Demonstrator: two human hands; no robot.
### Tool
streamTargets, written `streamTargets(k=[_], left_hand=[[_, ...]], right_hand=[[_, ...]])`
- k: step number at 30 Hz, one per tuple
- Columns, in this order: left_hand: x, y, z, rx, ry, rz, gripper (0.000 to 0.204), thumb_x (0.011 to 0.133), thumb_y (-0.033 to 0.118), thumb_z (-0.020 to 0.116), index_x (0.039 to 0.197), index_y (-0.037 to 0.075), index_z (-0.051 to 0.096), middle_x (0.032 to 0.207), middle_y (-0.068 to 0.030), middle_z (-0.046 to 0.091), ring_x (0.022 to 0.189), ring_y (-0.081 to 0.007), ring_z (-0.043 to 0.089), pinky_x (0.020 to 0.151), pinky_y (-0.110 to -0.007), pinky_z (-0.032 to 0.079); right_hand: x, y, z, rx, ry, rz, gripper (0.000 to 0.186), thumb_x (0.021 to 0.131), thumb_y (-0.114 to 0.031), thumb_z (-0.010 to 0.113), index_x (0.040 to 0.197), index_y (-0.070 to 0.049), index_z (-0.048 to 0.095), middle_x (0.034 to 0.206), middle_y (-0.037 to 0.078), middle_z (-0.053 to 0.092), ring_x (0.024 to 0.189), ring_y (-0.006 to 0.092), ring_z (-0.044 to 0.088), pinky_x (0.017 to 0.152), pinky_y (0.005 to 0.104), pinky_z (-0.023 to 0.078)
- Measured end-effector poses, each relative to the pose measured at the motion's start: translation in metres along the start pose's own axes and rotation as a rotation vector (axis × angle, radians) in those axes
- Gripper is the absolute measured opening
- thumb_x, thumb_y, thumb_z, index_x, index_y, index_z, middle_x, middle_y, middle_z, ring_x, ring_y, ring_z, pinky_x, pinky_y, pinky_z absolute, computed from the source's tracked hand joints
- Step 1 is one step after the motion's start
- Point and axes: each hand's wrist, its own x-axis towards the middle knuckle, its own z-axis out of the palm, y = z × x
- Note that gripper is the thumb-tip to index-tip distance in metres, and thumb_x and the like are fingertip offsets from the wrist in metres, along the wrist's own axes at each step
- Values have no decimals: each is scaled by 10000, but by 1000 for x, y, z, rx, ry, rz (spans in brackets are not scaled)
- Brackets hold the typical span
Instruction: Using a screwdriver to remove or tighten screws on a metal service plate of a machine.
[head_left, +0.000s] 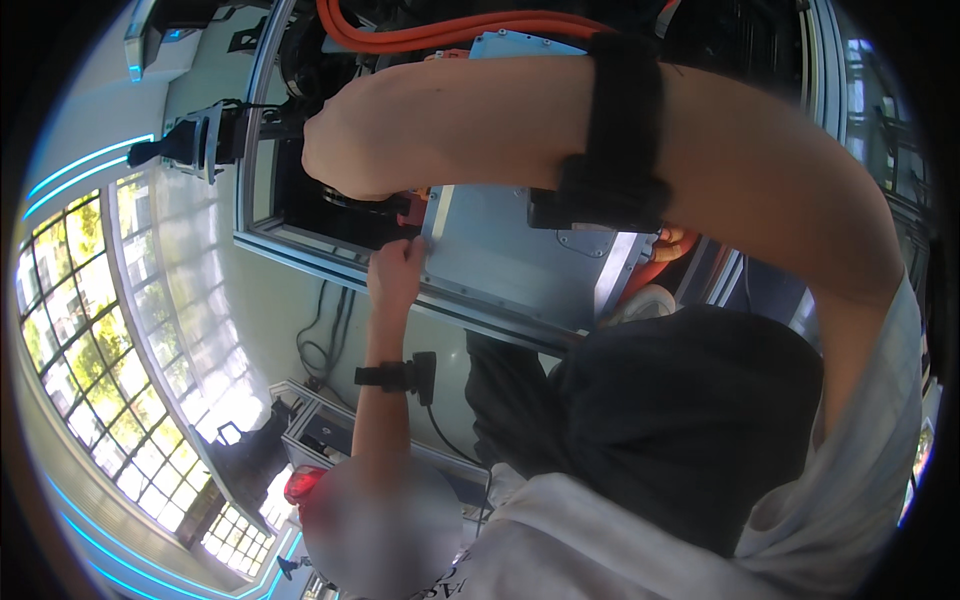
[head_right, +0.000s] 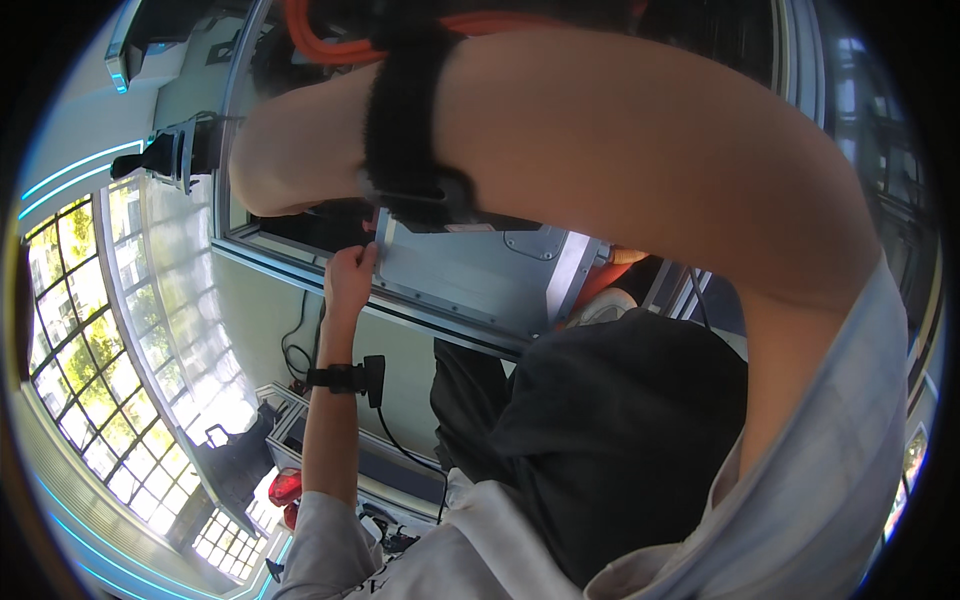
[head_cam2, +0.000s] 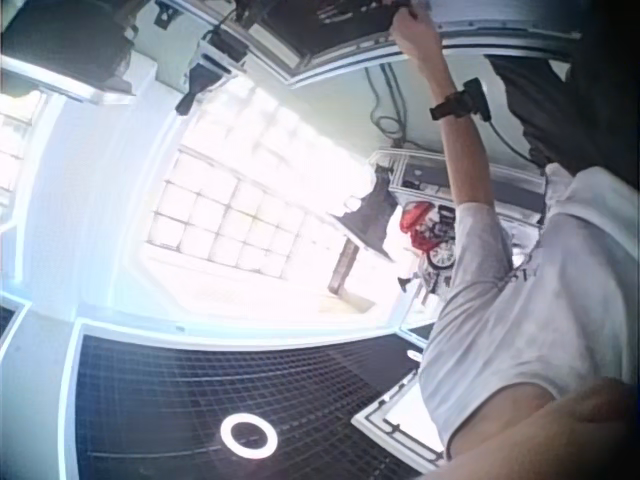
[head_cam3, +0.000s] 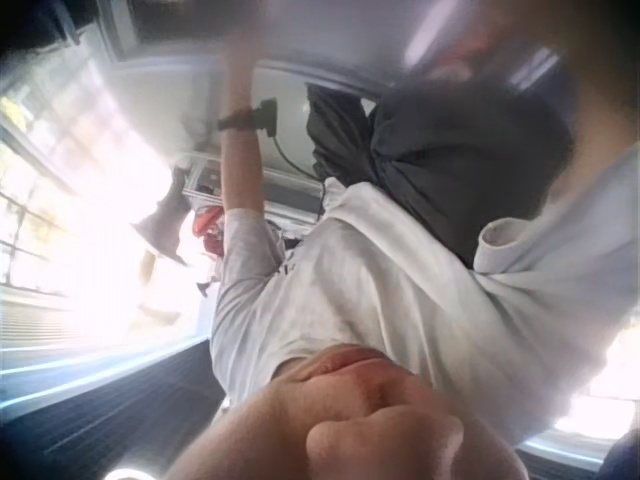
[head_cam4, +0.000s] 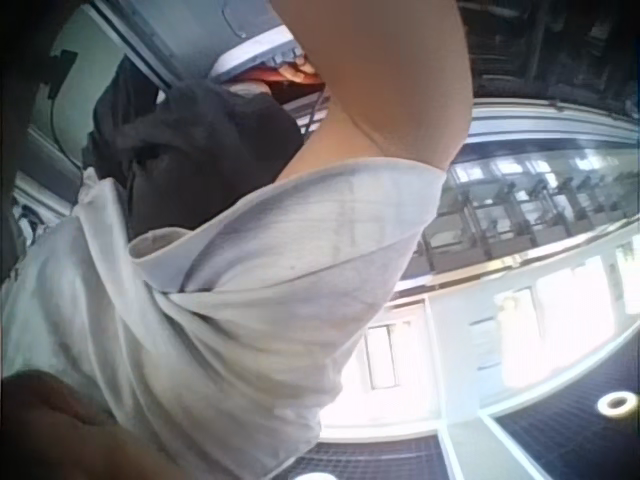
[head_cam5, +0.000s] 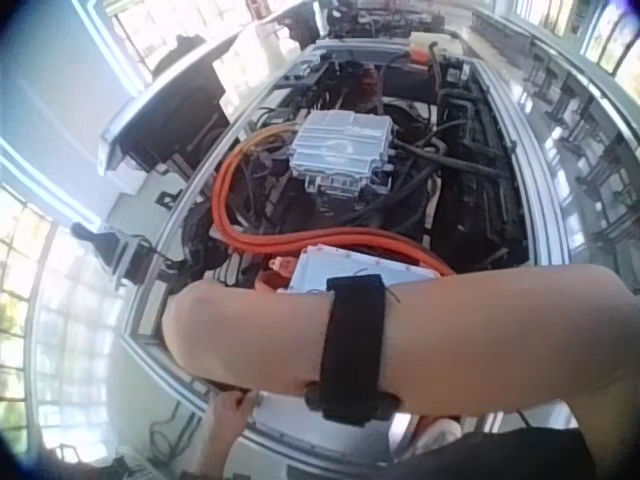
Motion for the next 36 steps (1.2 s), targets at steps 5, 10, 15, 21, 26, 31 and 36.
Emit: streamTargets(k=[5,10,15,21,26,31,36], left_hand=[[-5,-9,7,-175,18,45,328,846,313,587,735,6,625,713,-175,636,721,-397,600,649,-431,463],[-1,-15,5,-150,-70,27,300,831,309,606,802,12,631,724,-158,636,719,-367,605,654,-420,463],[-7,-10,3,-133,-23,54,313,850,306,578,802,-1,616,721,-190,609,717,-398,575,638,-426,446],[-2,-14,5,-89,-108,45,329,861,315,577,810,-8,613,744,-181,624,726,-370,596,654,-404,453],[-8,-9,6,-120,-30,75,323,874,291,561,806,-23,595,720,-195,605,694,-367,588,632,-404,440],[-4,-10,5,-31,-46,73,346,870,344,541,806,13,618,792,-194,628,765,-413,574,671,-449,447],[-5,-7,6,32,-26,-2,351,867,346,545,780,16,624,775,-191,628,760,-412,576,669,-453,446]], right_hand=[[14,3,41,-230,584,-109,62,713,-40,664,761,-2,655,703,107,660,609,231,641,534,325,549],[2,0,11,-196,150,-105,100,792,-87,634,860,-17,655,791,89,679,729,229,661,633,284,554],[-5,0,-1,-98,2,-87,103,778,-91,639,852,-22,660,786,89,678,727,232,662,627,292,552],[-6,-3,-10,-37,-33,-93,108,762,-96,645,843,-29,665,780,90,676,724,236,663,620,301,550],[-2,-3,-12,1,-48,-82,112,748,-100,650,835,-34,670,775,90,675,722,239,663,614,309,548],[-23,6,-14,71,-93,-41,116,734,-104,655,828,-39,675,770,90,674,720,243,664,608,317,546],[-35,10,-12,116,-114,-23,120,721,-108,660,820,-44,680,765,91,673,718,246,665,603,325,544]])
